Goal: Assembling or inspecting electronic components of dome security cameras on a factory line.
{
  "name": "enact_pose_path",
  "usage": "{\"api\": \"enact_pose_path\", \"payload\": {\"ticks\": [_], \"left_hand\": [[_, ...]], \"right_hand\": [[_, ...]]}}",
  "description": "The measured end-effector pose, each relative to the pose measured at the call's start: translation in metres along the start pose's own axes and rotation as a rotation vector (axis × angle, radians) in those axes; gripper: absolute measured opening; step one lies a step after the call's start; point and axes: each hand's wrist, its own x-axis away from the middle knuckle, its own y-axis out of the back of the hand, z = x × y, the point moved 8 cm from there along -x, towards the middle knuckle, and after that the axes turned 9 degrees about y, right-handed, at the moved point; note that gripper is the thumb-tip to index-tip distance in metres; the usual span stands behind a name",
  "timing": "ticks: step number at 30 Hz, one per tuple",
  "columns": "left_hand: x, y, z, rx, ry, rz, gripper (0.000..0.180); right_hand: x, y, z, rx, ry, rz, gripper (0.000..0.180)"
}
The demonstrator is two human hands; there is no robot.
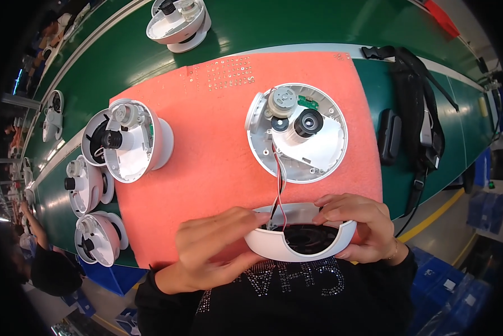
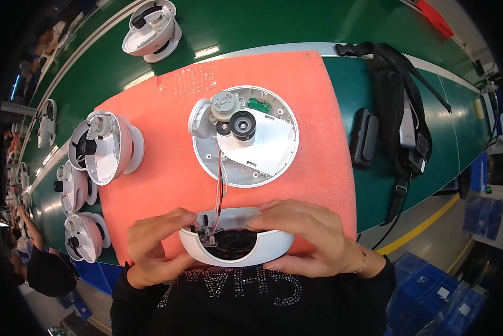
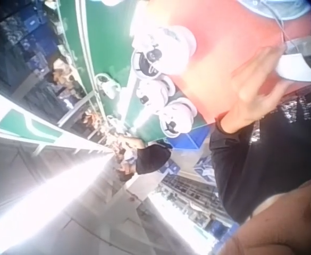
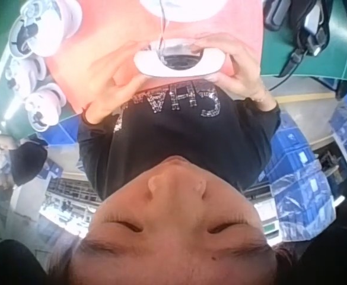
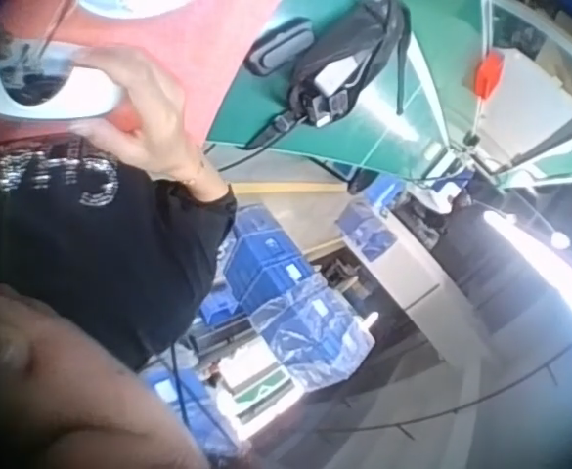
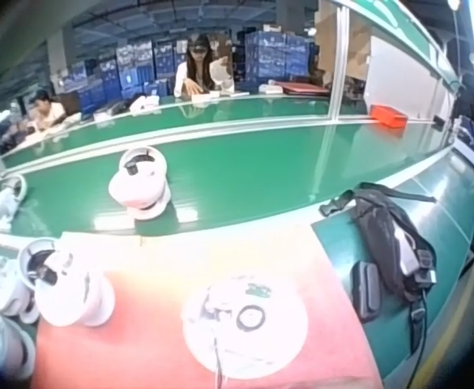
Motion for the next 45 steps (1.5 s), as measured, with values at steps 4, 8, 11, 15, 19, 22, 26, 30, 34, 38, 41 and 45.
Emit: {"api": "enact_pose_path", "payload": {"ticks": [4,8,11,15,19,22,26,30,34,38,41,45], "left_hand": [[-0.001,0.000,-0.003,-0.054,0.016,0.010,0.046],[-0.003,-0.003,-0.012,-0.131,-0.052,0.011,0.046],[-0.003,-0.003,-0.014,-0.162,-0.067,0.000,0.047],[0.000,-0.006,0.004,-0.128,0.020,-0.025,0.047],[0.007,-0.007,0.021,-0.129,0.083,-0.030,0.044],[0.003,-0.005,0.022,-0.187,0.024,-0.037,0.039],[0.004,-0.006,0.020,-0.207,0.055,-0.011,0.029],[0.007,-0.007,0.020,-0.136,0.082,0.021,0.029],[0.009,-0.002,0.033,0.040,0.116,-0.094,0.039],[0.007,-0.002,0.034,0.101,0.178,-0.054,0.046],[0.004,-0.001,0.034,0.240,0.258,-0.064,0.047],[0.000,-0.010,0.031,0.173,0.280,-0.003,0.061]], "right_hand": [[-0.001,0.001,-0.002,0.053,-0.004,-0.015,0.051],[0.001,0.003,0.001,0.248,0.101,-0.073,0.056],[0.000,0.004,0.002,0.297,0.081,-0.067,0.060],[0.004,0.006,-0.007,0.270,-0.035,-0.053,0.065],[-0.001,0.001,-0.007,0.303,-0.034,-0.011,0.065],[-0.005,0.002,-0.015,0.260,-0.085,-0.001,0.063],[-0.005,-0.003,-0.003,0.328,-0.027,0.163,0.055],[-0.007,0.000,-0.007,0.316,-0.159,0.151,0.052],[-0.011,-0.004,-0.010,0.220,-0.099,0.143,0.059],[-0.003,-0.002,-0.001,0.204,-0.170,0.125,0.065],[-0.009,0.002,-0.007,0.146,-0.242,0.101,0.065],[-0.008,0.003,-0.015,0.037,-0.287,0.020,0.065]]}}
